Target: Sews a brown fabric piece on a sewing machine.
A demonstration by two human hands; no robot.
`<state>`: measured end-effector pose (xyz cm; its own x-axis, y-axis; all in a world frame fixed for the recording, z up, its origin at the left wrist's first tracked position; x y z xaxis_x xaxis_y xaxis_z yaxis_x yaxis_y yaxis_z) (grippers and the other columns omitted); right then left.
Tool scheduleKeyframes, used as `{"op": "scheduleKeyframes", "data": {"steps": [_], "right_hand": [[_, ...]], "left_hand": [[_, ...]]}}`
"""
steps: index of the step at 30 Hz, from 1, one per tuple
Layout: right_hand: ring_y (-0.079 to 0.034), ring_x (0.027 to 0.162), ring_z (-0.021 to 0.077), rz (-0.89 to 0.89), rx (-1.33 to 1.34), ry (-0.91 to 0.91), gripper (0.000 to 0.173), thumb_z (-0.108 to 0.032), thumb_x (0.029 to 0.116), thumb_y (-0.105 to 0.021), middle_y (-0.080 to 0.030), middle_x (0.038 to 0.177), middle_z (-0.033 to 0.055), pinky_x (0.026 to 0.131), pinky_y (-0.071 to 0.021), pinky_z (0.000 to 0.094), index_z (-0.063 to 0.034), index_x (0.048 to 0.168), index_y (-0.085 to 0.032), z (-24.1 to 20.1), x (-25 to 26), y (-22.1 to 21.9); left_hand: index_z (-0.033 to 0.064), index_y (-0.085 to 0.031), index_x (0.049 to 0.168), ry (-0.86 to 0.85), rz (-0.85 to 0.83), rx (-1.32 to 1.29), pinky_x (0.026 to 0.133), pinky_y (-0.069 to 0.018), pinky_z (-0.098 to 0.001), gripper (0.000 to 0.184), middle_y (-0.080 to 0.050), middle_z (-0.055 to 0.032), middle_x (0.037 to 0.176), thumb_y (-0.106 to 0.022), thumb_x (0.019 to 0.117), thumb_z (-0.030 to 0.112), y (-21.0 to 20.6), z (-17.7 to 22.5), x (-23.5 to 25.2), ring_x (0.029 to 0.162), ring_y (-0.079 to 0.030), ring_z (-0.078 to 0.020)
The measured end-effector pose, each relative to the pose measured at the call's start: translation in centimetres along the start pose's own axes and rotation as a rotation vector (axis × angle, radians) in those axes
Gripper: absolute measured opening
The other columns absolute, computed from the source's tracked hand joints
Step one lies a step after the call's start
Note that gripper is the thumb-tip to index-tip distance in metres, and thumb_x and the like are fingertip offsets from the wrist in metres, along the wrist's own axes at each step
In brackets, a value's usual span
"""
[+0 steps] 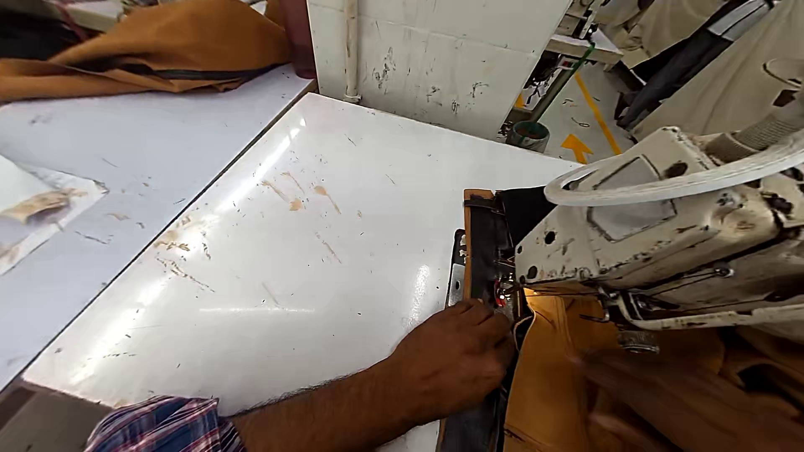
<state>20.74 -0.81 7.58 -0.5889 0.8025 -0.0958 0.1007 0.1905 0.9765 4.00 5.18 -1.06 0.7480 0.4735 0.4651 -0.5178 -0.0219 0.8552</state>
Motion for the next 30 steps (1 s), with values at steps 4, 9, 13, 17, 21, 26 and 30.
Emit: {"op": "scheduleKeyframes", "data": {"steps": [4,9,13,17,21,26,30], "right_hand": [[-0.048,0.144,0.0226,-0.168,-0.141,0.097,0.072,-0.065,0.1008,-0.041,-0.044,0.161,0.0013,0.107,-0.0500,0.0480,-0.0215,0.159,-0.038,2.4,4.2,-3.1],[-0.073,0.096,0.0294,-0.225,-0.268,0.156,0.069,-0.066,0.1025,-0.030,-0.073,0.107,0.0100,0.078,-0.0597,0.0502,-0.0139,0.129,-0.066,1.7,3.7,-2.5],[-0.071,0.086,0.0347,-0.164,-0.248,0.231,0.067,-0.058,0.1073,-0.031,-0.067,0.083,0.0153,0.103,-0.0499,0.0550,-0.0025,0.097,-0.067,-1.5,1.4,-3.5],[-0.060,0.131,0.0311,-0.034,-0.222,0.079,0.088,-0.077,0.0982,-0.023,-0.063,0.139,0.0140,0.114,-0.0419,0.0518,-0.0064,0.136,-0.062,-1.7,0.9,-4.6],[-0.052,0.140,0.0270,-0.009,-0.198,0.046,0.097,-0.083,0.0931,-0.017,-0.055,0.152,0.0080,0.115,-0.0401,0.0524,-0.0116,0.146,-0.055,-1.2,1.1,-5.7],[-0.050,0.142,0.0288,-0.065,-0.149,0.022,0.098,-0.085,0.0913,-0.017,-0.053,0.153,0.0080,0.116,-0.0372,0.0572,-0.0154,0.151,-0.050,-0.9,1.5,-6.0],[-0.050,0.141,0.0312,-0.105,-0.113,0.014,0.097,-0.085,0.0912,-0.019,-0.052,0.153,0.0105,0.116,-0.0366,0.0587,-0.0143,0.148,-0.053,-0.8,1.7,-6.1]], "left_hand": [[0.0042,-0.072,0.109,-0.020,-0.016,-0.043,0.098,-0.0550,-0.0332,0.024,-0.072,-0.0079,0.109,-0.050,0.1007,0.002,0.0,0.0,0.0,0.110,-0.068,-0.0219],[0.0068,-0.073,0.111,0.011,-0.047,-0.050,0.101,-0.0538,-0.0315,0.027,-0.073,-0.0057,0.114,-0.048,0.1065,0.013,-0.3,-0.3,-0.2,0.116,-0.068,-0.0188],[0.0079,-0.074,0.113,0.000,-0.052,-0.049,0.102,-0.0538,-0.0313,0.027,-0.072,-0.0052,0.118,-0.048,0.1065,0.015,-0.4,-0.5,-0.3,0.117,-0.067,-0.0179],[0.0150,-0.072,0.126,-0.081,-0.142,-0.108,0.105,-0.0519,-0.0378,0.038,-0.067,-0.0077,0.129,-0.054,0.0948,0.001,0.0,-0.8,-0.8,0.125,-0.061,-0.0232],[0.0184,-0.074,0.120,-0.120,-0.139,-0.140,0.105,-0.0521,-0.0375,0.032,-0.063,-0.0072,0.134,-0.054,0.0961,0.008,0.6,-1.0,-1.0,0.127,-0.060,-0.0221],[0.0168,-0.073,0.109,-0.065,-0.102,-0.209,0.094,-0.0566,-0.0293,0.026,-0.063,-0.0061,0.130,-0.051,0.0961,0.011,1.0,-1.8,-1.1,0.117,-0.063,-0.0150],[0.0188,-0.073,0.106,-0.036,-0.090,-0.247,0.087,-0.0573,-0.0250,0.023,-0.064,-0.0040,0.127,-0.052,0.0964,0.014,1.2,-2.3,-1.3,0.112,-0.064,-0.0111]]}}
Point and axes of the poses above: each hand's wrist, its own x-axis towards the middle knuckle, its own y-axis out of the back of the hand, z = x × y, the point moved 6 cm from there along x, towards the middle knuckle
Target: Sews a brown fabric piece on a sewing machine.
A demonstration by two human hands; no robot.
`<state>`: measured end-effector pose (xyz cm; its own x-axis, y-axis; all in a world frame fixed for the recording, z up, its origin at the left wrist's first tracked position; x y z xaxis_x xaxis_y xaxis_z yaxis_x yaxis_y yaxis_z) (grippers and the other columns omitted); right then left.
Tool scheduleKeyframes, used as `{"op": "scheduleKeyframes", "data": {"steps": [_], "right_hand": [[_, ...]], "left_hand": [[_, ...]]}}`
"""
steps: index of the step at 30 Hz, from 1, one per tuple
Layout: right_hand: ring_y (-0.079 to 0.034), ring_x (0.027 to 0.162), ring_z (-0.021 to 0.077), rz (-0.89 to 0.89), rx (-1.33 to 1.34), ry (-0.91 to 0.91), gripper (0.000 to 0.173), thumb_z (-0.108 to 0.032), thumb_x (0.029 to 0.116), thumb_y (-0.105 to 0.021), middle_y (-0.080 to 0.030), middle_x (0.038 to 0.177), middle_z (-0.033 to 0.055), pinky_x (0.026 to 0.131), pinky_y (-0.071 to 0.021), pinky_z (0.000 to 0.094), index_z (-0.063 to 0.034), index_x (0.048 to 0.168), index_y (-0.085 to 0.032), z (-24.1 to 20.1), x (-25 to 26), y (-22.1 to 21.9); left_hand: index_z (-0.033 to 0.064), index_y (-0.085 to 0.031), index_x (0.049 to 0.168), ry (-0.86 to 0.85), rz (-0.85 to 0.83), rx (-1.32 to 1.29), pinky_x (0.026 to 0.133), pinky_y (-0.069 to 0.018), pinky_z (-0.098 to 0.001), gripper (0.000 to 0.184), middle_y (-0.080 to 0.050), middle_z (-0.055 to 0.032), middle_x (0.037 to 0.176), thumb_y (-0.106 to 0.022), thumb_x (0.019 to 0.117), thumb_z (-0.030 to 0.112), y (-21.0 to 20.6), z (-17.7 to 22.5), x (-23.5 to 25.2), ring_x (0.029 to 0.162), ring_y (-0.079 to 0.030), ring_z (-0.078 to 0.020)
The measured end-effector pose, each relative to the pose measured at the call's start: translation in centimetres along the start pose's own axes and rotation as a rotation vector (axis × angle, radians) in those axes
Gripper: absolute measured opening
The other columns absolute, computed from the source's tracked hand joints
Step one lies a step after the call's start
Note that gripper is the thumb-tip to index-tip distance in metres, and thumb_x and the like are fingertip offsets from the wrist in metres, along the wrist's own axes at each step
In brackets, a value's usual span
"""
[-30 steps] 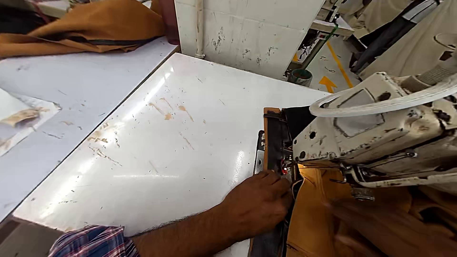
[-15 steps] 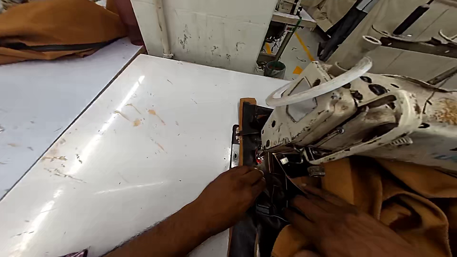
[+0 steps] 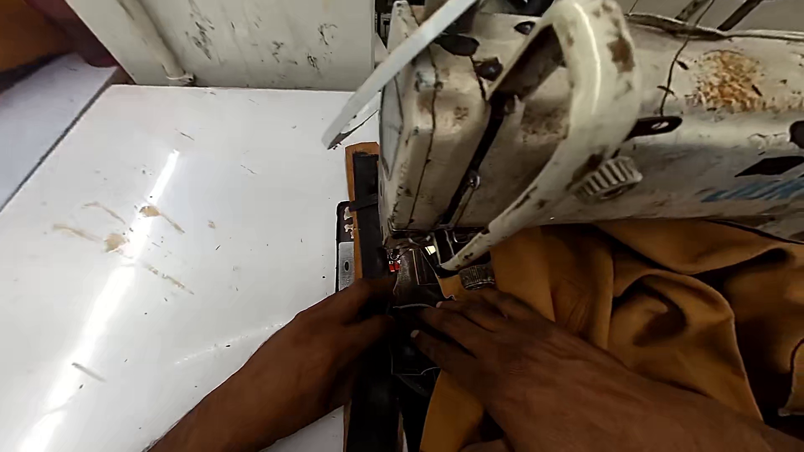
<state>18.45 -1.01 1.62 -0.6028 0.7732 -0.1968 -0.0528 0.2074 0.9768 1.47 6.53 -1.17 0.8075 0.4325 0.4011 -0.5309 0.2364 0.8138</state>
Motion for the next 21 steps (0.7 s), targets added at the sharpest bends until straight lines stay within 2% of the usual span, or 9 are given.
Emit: {"op": "scheduleKeyframes", "data": {"steps": [4,7,10,14,21], "right_hand": [[-0.051,0.140,0.0304,-0.022,0.028,-0.008,0.097,-0.085,0.0916,-0.018,-0.051,0.153,0.0095,0.114,-0.0383,0.0585,-0.0145,0.147,-0.054,0.2,0.3,0.0],[-0.052,0.139,0.0296,-0.001,0.033,-0.009,0.095,-0.084,0.0923,-0.018,-0.053,0.152,0.0089,0.113,-0.0393,0.0578,-0.0150,0.146,-0.055,0.3,0.4,0.0],[-0.051,0.140,0.0273,0.018,0.029,-0.021,0.097,-0.084,0.0927,-0.017,-0.052,0.153,0.0080,0.115,-0.0379,0.0560,-0.0134,0.150,-0.050,0.5,0.3,-0.2],[-0.054,0.137,0.0257,0.094,-0.018,-0.066,0.102,-0.085,0.0913,-0.015,-0.056,0.150,0.0093,0.114,-0.0405,0.0519,-0.0101,0.150,-0.051,0.9,0.5,-0.5],[-0.053,0.139,0.0236,0.085,-0.014,-0.059,0.100,-0.085,0.0913,-0.015,-0.055,0.150,0.0072,0.115,-0.0395,0.0515,-0.0136,0.151,-0.051,1.3,0.7,-0.5]], "left_hand": [[0.0183,-0.074,0.106,0.034,0.041,-0.024,0.087,-0.0563,-0.0205,0.025,-0.065,-0.0021,0.124,-0.051,0.0980,0.015,0.4,-0.2,0.1,0.112,-0.064,-0.0074],[0.0170,-0.073,0.110,0.069,0.098,0.004,0.089,-0.0558,-0.0187,0.021,-0.068,0.0003,0.121,-0.053,0.1031,0.021,0.5,-0.3,0.2,0.112,-0.065,-0.0055],[0.0155,-0.076,0.105,0.079,0.136,0.017,0.087,-0.0562,-0.0172,0.020,-0.071,0.0009,0.117,-0.057,0.1026,0.022,0.3,-0.3,0.0,0.108,-0.067,-0.0045],[0.0138,-0.079,0.107,0.042,0.132,0.034,0.101,-0.0545,-0.0232,0.023,-0.075,-0.0009,0.116,-0.057,0.1022,0.018,0.0,-0.1,-0.1,0.117,-0.067,-0.0096],[0.0117,-0.079,0.109,0.026,0.100,0.024,0.103,-0.0533,-0.0237,0.024,-0.075,-0.0017,0.117,-0.056,0.1027,0.016,0.0,0.0,-0.1,0.120,-0.066,-0.0108]]}}
Point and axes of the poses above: each hand's wrist, its own x-axis towards the middle knuckle, its own y-axis out of the back of the hand, z = x × y, the point moved 6 cm from there along x, towards the middle knuckle
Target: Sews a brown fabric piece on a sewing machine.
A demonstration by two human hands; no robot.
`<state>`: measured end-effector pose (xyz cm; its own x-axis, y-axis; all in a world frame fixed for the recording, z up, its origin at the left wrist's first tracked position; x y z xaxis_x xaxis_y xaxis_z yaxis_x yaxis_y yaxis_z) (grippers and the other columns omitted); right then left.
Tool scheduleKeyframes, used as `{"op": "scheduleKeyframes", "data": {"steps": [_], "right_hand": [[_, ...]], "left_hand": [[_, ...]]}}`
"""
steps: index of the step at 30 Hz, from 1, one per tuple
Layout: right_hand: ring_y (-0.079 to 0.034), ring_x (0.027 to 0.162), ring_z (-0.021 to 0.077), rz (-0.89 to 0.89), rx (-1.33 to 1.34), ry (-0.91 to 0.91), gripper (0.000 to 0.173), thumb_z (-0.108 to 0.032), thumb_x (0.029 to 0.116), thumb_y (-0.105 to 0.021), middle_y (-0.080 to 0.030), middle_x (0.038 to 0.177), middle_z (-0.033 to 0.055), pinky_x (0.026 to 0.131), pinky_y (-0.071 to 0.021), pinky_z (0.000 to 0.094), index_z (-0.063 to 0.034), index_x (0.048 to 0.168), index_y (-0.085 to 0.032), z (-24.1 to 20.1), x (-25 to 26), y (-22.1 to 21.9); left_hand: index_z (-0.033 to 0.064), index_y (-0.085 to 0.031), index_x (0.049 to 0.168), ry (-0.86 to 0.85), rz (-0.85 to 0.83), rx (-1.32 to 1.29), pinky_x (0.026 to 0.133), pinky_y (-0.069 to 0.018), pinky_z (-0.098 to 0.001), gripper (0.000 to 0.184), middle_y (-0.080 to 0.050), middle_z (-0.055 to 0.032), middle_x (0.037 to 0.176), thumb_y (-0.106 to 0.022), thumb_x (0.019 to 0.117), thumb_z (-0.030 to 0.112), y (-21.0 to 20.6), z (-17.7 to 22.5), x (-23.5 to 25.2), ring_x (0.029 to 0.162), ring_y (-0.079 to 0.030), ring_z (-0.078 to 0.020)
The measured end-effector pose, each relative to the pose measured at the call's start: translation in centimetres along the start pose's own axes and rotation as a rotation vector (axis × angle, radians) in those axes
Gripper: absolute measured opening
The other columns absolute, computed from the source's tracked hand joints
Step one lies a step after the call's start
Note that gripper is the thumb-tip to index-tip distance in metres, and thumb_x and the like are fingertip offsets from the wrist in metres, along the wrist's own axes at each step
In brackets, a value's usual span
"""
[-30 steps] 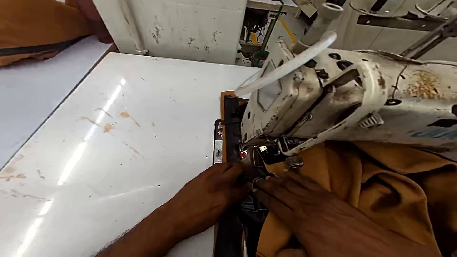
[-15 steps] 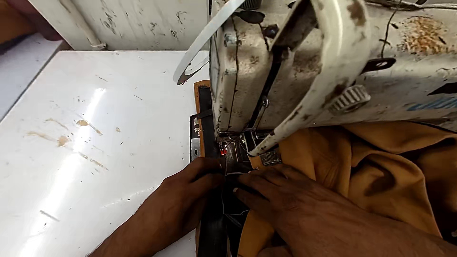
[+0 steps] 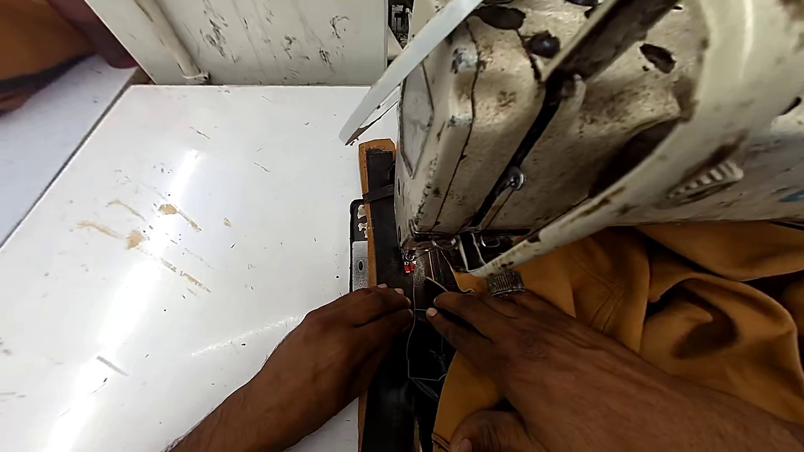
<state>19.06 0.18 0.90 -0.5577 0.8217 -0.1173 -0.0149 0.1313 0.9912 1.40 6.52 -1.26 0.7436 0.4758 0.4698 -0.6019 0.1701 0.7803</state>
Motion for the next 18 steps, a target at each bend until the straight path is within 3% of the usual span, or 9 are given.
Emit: {"op": "scheduleKeyframes", "data": {"steps": [8,9,11,13,14,16,18], "right_hand": [[-0.051,0.138,0.0239,-0.058,0.052,-0.016,0.097,-0.084,0.0925,-0.016,-0.055,0.149,0.0068,0.113,-0.0401,0.0491,-0.0153,0.151,-0.051,0.4,0.7,0.2],[-0.055,0.134,0.0237,-0.026,0.048,-0.016,0.093,-0.081,0.0947,-0.017,-0.059,0.144,0.0070,0.110,-0.0429,0.0475,-0.0144,0.147,-0.056,0.5,0.7,0.5],[-0.065,0.118,0.0220,0.103,0.027,0.016,0.084,-0.076,0.0980,-0.021,-0.070,0.121,0.0051,0.105,-0.0492,0.0459,-0.0139,0.129,-0.069,0.3,0.5,1.5],[-0.068,0.104,0.0223,0.157,0.055,0.089,0.080,-0.075,0.0993,-0.025,-0.071,0.105,0.0041,0.101,-0.0499,0.0499,-0.0133,0.118,-0.072,-0.2,-0.1,2.7],[-0.068,0.105,0.0252,0.120,0.089,0.133,0.079,-0.075,0.0991,-0.027,-0.071,0.107,0.0060,0.104,-0.0466,0.0558,-0.0120,0.118,-0.071,-0.8,-0.6,3.2],[-0.058,0.129,0.0353,-0.101,0.175,0.195,0.087,-0.080,0.0932,-0.037,-0.064,0.133,0.0148,0.114,-0.0287,0.0704,-0.0072,0.132,-0.062,-2.6,-1.7,3.4],[-0.034,0.150,0.0412,-0.297,0.199,0.186,0.100,-0.077,0.0864,-0.056,-0.040,0.160,0.0204,0.118,-0.0125,0.0744,-0.0017,0.151,-0.044,-4.3,-2.7,2.6]], "left_hand": [[0.0121,-0.077,0.114,-0.040,-0.033,0.027,0.106,-0.0519,-0.0274,0.027,-0.074,-0.0023,0.120,-0.052,0.1024,0.013,-0.4,0.2,-0.1,0.122,-0.065,-0.0146],[0.0132,-0.077,0.116,-0.051,-0.046,0.036,0.106,-0.0517,-0.0286,0.029,-0.073,-0.0029,0.121,-0.051,0.1020,0.013,-0.5,0.2,-0.1,0.122,-0.065,-0.0158],[0.0183,-0.074,0.123,-0.071,-0.090,0.065,0.106,-0.0513,-0.0314,0.035,-0.071,-0.0036,0.123,-0.048,0.1002,0.011,-0.7,0.4,-0.1,0.123,-0.063,-0.0186],[0.0229,-0.072,0.127,-0.083,-0.135,0.084,0.105,-0.0514,-0.0338,0.040,-0.069,-0.0047,0.125,-0.047,0.0989,0.011,-0.8,0.5,0.0,0.124,-0.062,-0.0207],[0.0242,-0.072,0.128,-0.090,-0.154,0.088,0.105,-0.0515,-0.0350,0.041,-0.068,-0.0057,0.126,-0.047,0.0979,0.012,-0.9,0.6,0.0,0.125,-0.061,-0.0217],[0.0239,-0.071,0.129,-0.102,-0.191,0.072,0.107,-0.0502,-0.0372,0.041,-0.067,-0.0074,0.128,-0.047,0.0977,0.013,-0.8,0.7,-0.1,0.127,-0.059,-0.0229],[0.0225,-0.071,0.128,-0.109,-0.212,0.057,0.106,-0.0499,-0.0360,0.040,-0.066,-0.0074,0.129,-0.046,0.0978,0.014,-0.6,0.6,-0.1,0.127,-0.059,-0.0224]]}}
Point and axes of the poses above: each hand's wrist, its own x-axis towards the middle knuckle, its own y-axis out of the back of the hand, z = x × y, the point moved 6 cm from there along x, towards the middle knuckle
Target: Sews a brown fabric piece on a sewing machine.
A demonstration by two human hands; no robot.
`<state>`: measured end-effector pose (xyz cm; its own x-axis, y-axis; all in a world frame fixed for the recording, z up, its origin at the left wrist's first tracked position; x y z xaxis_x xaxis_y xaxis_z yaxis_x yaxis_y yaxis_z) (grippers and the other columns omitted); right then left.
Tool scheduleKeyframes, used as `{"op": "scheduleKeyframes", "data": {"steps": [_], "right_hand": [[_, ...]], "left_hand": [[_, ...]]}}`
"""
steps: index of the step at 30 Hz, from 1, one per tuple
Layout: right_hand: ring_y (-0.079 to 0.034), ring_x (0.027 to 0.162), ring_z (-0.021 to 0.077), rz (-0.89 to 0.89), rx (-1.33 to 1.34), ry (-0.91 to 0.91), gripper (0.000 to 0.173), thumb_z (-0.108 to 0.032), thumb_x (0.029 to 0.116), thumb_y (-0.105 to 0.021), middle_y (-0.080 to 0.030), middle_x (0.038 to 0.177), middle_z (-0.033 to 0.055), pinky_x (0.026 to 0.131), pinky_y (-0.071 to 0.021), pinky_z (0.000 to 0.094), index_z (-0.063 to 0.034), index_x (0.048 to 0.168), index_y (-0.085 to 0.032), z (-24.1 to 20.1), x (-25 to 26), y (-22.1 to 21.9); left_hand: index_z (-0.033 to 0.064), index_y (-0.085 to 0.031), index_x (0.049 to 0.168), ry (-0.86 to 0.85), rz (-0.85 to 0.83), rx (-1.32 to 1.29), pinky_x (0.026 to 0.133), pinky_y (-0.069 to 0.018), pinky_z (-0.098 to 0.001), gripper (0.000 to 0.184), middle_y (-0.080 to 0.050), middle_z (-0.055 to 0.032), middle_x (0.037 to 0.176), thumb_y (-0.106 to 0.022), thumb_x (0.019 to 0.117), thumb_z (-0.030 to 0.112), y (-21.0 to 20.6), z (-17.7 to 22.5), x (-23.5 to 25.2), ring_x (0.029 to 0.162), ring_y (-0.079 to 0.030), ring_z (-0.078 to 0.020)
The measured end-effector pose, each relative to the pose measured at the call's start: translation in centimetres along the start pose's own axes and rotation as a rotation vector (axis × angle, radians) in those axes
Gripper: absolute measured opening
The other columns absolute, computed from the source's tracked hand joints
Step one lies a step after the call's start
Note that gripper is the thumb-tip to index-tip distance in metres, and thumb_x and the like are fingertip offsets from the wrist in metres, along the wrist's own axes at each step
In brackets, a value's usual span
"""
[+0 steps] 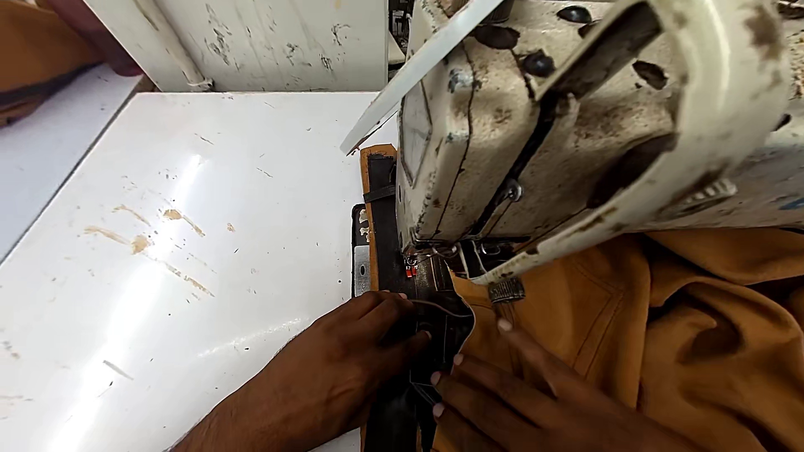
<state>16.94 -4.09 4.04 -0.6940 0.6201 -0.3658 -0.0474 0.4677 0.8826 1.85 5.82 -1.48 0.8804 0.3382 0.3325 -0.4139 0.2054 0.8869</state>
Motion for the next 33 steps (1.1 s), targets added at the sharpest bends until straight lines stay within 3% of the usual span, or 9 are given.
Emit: {"op": "scheduleKeyframes", "data": {"steps": [2,5,7,11,16,21,26,28,33], "right_hand": [[-0.031,0.152,0.0423,0.022,-0.036,-0.027,0.077,-0.044,0.0955,-0.064,-0.033,0.165,0.0201,0.118,-0.0157,0.0732,-0.0011,0.154,-0.040,-0.3,0.1,-1.3],[-0.053,0.138,0.0356,0.213,-0.082,-0.006,0.029,-0.012,0.1059,-0.047,-0.054,0.151,0.0124,0.114,-0.0337,0.0676,-0.0082,0.132,-0.059,1.2,0.5,-1.2],[-0.061,0.131,0.0259,0.261,-0.011,0.039,0.025,-0.017,0.1008,-0.053,-0.063,0.142,0.0045,0.115,-0.0406,0.0578,-0.0139,0.122,-0.065,3.0,0.5,-0.6],[-0.064,0.122,0.0170,0.249,0.140,0.061,0.036,-0.039,0.1027,-0.048,-0.069,0.130,-0.0021,0.112,-0.0456,0.0453,-0.0201,0.130,-0.063,5.3,1.0,0.1],[-0.055,0.134,0.0257,0.151,-0.022,0.098,0.048,-0.033,0.1014,-0.045,-0.053,0.154,-0.0015,0.110,-0.0413,0.0504,-0.0186,0.146,-0.054,3.9,1.2,-0.4],[-0.054,0.133,0.0277,0.162,-0.137,0.101,0.055,-0.034,0.1002,-0.042,-0.049,0.157,0.0006,0.102,-0.0430,0.0485,-0.0177,0.153,-0.045,3.4,1.4,-1.1],[-0.056,0.129,0.0289,0.160,-0.139,0.080,0.072,-0.064,0.1019,-0.030,-0.048,0.158,0.0041,0.095,-0.0452,0.0478,-0.0155,0.153,-0.047,3.6,1.8,-0.9],[-0.054,0.135,0.0286,0.213,-0.178,0.023,0.090,-0.080,0.0954,-0.023,-0.047,0.159,0.0063,0.103,-0.0448,0.0492,-0.0138,0.151,-0.050,3.9,2.0,-0.7],[-0.053,0.139,0.0252,0.327,-0.313,-0.055,0.099,-0.085,0.0919,-0.015,-0.053,0.153,0.0057,0.105,-0.0465,0.0481,-0.0124,0.146,-0.056,4.9,2.5,-1.1]], "left_hand": [[0.0184,-0.071,0.120,0.003,0.011,-0.018,0.106,-0.0510,-0.0331,0.033,-0.067,-0.0062,0.129,-0.046,0.0988,0.014,0.3,-0.2,0.0,0.128,-0.060,-0.0205],[0.0159,-0.070,0.112,0.020,0.033,-0.046,0.107,-0.0506,-0.0307,0.027,-0.069,-0.0031,0.127,-0.045,0.0999,0.013,0.6,-0.5,0.0,0.128,-0.060,-0.0168],[0.0155,-0.070,0.109,0.030,0.030,-0.068,0.107,-0.0507,-0.0293,0.028,-0.069,-0.0025,0.126,-0.045,0.0992,0.012,0.8,-0.7,0.0,0.128,-0.061,-0.0152],[0.0144,-0.069,0.108,0.028,0.034,-0.089,0.105,-0.0514,-0.0268,0.026,-0.068,-0.0022,0.125,-0.046,0.0986,0.009,0.9,-0.9,0.1,0.124,-0.062,-0.0130],[0.0112,-0.066,0.114,0.065,0.091,-0.078,0.105,-0.0514,-0.0255,0.023,-0.070,-0.0016,0.118,-0.046,0.1076,0.019,0.9,-0.7,0.2,0.121,-0.063,-0.0112],[0.0114,-0.074,0.106,0.061,0.136,-0.093,0.109,-0.0505,-0.0281,0.024,-0.073,-0.0024,0.118,-0.053,0.1064,0.021,0.7,-0.7,-0.2,0.125,-0.064,-0.0140],[0.0119,-0.077,0.109,0.058,0.159,-0.085,0.110,-0.0507,-0.0280,0.023,-0.074,-0.0012,0.116,-0.056,0.1053,0.020,0.5,-0.7,-0.4,0.124,-0.064,-0.0138],[0.0119,-0.077,0.111,0.052,0.164,-0.080,0.110,-0.0506,-0.0284,0.024,-0.074,-0.0011,0.116,-0.055,0.1051,0.019,0.4,-0.6,-0.4,0.124,-0.064,-0.0140],[0.0106,-0.077,0.114,0.043,0.167,-0.070,0.110,-0.0508,-0.0287,0.024,-0.074,-0.0027,0.118,-0.055,0.1054,0.018,0.3,-0.4,-0.4,0.125,-0.064,-0.0152]]}}
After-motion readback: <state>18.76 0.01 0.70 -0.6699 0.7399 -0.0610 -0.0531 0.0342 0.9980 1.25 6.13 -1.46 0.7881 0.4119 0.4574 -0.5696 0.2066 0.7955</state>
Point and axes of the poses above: each hand's wrist, its own x-axis towards the middle knuckle, its own y-axis out of the back of the hand, z = x × y, the point moved 6 cm from there along x, towards the middle knuckle
